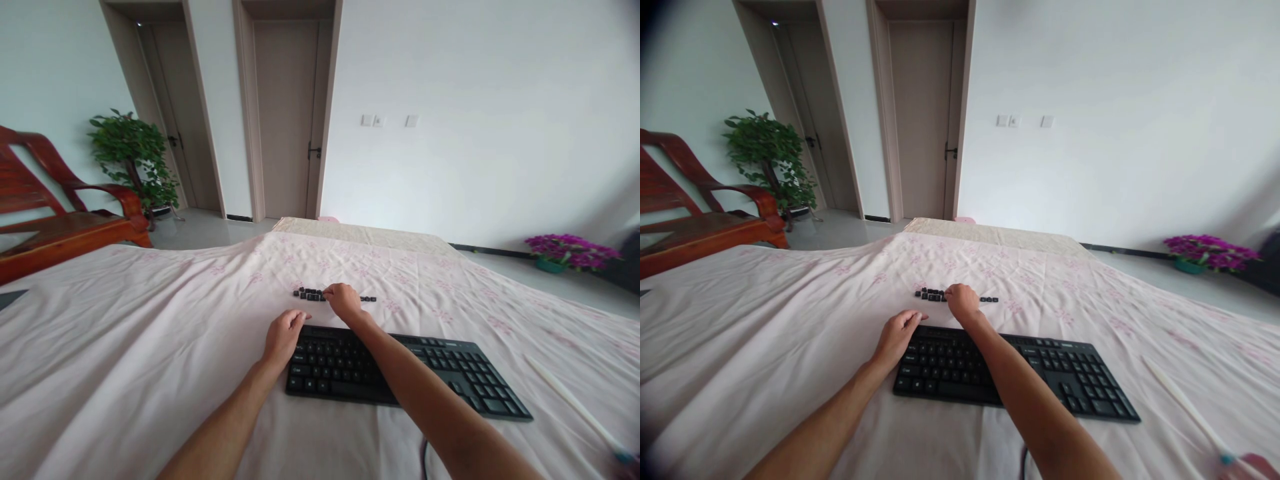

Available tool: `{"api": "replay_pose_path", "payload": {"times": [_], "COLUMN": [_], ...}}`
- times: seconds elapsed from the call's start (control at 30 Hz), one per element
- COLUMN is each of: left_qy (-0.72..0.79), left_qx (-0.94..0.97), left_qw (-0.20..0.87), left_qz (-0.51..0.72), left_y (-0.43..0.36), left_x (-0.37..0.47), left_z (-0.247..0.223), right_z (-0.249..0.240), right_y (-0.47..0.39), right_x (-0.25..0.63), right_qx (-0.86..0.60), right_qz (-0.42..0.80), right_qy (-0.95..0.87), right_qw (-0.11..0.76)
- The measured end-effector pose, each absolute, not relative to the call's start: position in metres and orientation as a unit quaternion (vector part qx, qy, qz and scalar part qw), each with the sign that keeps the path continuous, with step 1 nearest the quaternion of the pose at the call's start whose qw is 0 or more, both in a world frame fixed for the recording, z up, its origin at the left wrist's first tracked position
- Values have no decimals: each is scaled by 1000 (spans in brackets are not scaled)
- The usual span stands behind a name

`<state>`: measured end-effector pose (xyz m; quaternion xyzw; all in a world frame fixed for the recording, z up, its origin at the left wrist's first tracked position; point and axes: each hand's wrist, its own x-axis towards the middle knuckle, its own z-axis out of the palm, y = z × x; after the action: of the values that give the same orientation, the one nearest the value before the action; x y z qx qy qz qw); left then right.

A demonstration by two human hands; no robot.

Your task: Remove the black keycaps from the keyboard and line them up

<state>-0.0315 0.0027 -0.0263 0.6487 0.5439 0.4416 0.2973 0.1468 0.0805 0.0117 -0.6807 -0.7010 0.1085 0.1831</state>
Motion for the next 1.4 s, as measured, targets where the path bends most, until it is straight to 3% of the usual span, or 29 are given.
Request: {"api": "replay_pose_path", "payload": {"times": [0.13, 0.33, 0.53, 0.7, 1.1, 1.2, 1.4], "left_qy": [542, 524, 508, 481, 402, 360, 432], "left_qx": [653, 652, 713, 772, 765, 800, 811], "left_qw": [296, 296, 258, 250, 402, 372, 269], "left_qz": [439, 461, 409, 332, 302, 303, 290], "left_y": [1, -7, -13, -8, 9, 3, -8], "left_x": [-32, -30, -21, -11, -2, 3, 11], "left_z": [-26, -23, 2, 20, 5, 4, -2], "right_z": [29, 56, 49, 45, 44, 44, 36], "right_y": [69, 20, -22, -30, -25, -26, -28], "right_x": [155, 186, 205, 203, 191, 188, 183], "right_qx": [-659, -539, -513, -503, -437, -428, -425], "right_qz": [135, 223, 307, 304, 291, 290, 261], "right_qy": [-709, -746, -690, -711, -789, -804, -807], "right_qw": [211, 322, 408, 387, 318, 293, 316]}}
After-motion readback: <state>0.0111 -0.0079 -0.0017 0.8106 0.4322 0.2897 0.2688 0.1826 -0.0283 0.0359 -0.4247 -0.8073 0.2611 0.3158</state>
